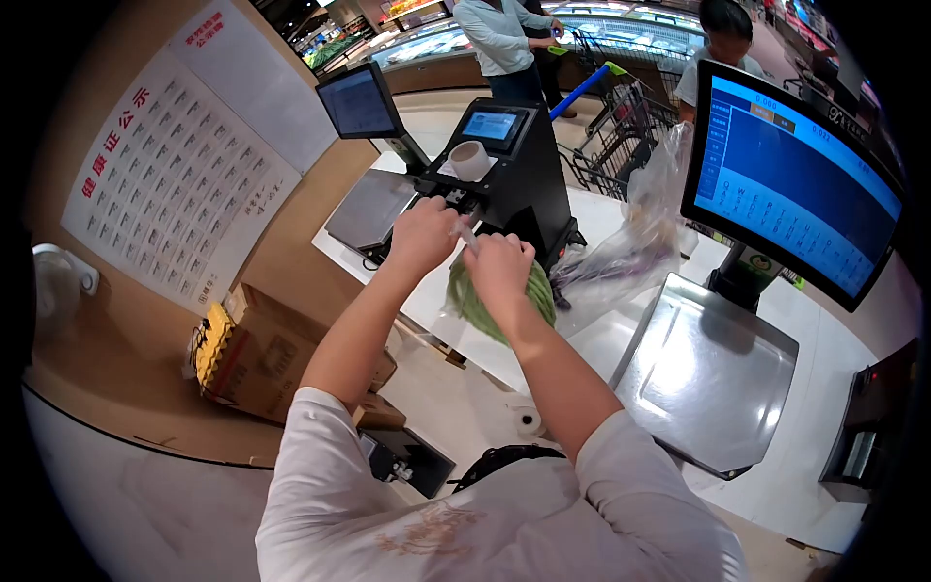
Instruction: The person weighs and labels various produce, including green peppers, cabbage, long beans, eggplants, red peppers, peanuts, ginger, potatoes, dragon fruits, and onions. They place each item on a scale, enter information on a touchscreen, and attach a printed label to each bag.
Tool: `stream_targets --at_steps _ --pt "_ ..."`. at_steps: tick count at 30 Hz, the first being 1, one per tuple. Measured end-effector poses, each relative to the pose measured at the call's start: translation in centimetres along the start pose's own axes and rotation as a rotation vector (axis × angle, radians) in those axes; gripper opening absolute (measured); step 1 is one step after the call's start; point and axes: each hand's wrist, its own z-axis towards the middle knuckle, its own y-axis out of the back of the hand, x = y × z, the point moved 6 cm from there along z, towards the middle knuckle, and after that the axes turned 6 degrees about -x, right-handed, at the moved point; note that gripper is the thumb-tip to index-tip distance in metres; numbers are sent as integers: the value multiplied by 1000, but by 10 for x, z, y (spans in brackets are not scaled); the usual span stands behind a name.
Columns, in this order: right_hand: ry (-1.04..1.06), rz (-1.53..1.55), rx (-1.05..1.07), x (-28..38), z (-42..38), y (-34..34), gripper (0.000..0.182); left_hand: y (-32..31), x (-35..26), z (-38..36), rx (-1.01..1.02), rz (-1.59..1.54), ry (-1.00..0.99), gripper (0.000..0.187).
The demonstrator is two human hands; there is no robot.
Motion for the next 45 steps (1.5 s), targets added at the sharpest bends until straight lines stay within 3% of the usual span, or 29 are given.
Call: stream_targets --at_steps 4,7,11,15,18,21,23,24,26,29,30,31,33,35,37,39,41,42,44,45 --pt "-68 -39 -54 3 3 -24 20 -10 19 0 -102 -6 93 25" --pt "-87 -31 -44 9 4 -39 19 -17 38 -6 -15 -79 383 27" --pt "-110 21 -46 11 3 -59 18 -33 51 -8 113 -179 541 33" --pt "-33 71 -183 15 6 -66 15 -38 60 -6 117 -217 547 35" --pt "33 15 -146 18 6 -59 15 -37 61 -4 124 -275 495 38" --pt "28 -35 28 18 6 -43 22 -38 60 -9 180 -182 520 35" --pt "58 -90 20 10 6 -38 22 10 20 -1 -5 197 308 30" --pt "69 -89 6 10 7 -28 20 14 5 1 -50 188 273 29" --pt "61 -87 -26 1 8 7 18 31 -25 5 -251 163 126 23" --pt "31 -13 -146 -5 6 69 18 42 -58 18 2 -80 227 24" --pt "34 54 -238 -14 2 98 19 44 -68 17 -205 -475 129 23" --pt "41 121 -329 -24 -3 123 19 43 -81 23 -95 -635 161 21" --pt "118 -53 -421 -41 -7 156 21 43 -112 36 64 -1052 129 21" --pt "338 -212 -374 -68 -14 173 22 26 -127 50 157 -1427 49 22" --pt "-236 -129 -219 -88 -20 219 24 -7 -126 65 245 -1667 64 25" --pt "-307 -190 -331 -110 -43 271 30 -95 -116 68 308 -1791 438 29" --pt "-352 -349 -454 -140 -81 339 36 -183 -123 46 421 -1197 505 43" --pt "-400 -424 -501 -159 -105 380 39 -224 -135 31 373 -1028 423 49" --pt "-523 -415 -619 -190 -154 464 44 -251 -159 4 374 -742 279 74" --pt "-565 -283 -769 -198 -177 498 43 -253 -170 -2 421 -691 265 76"
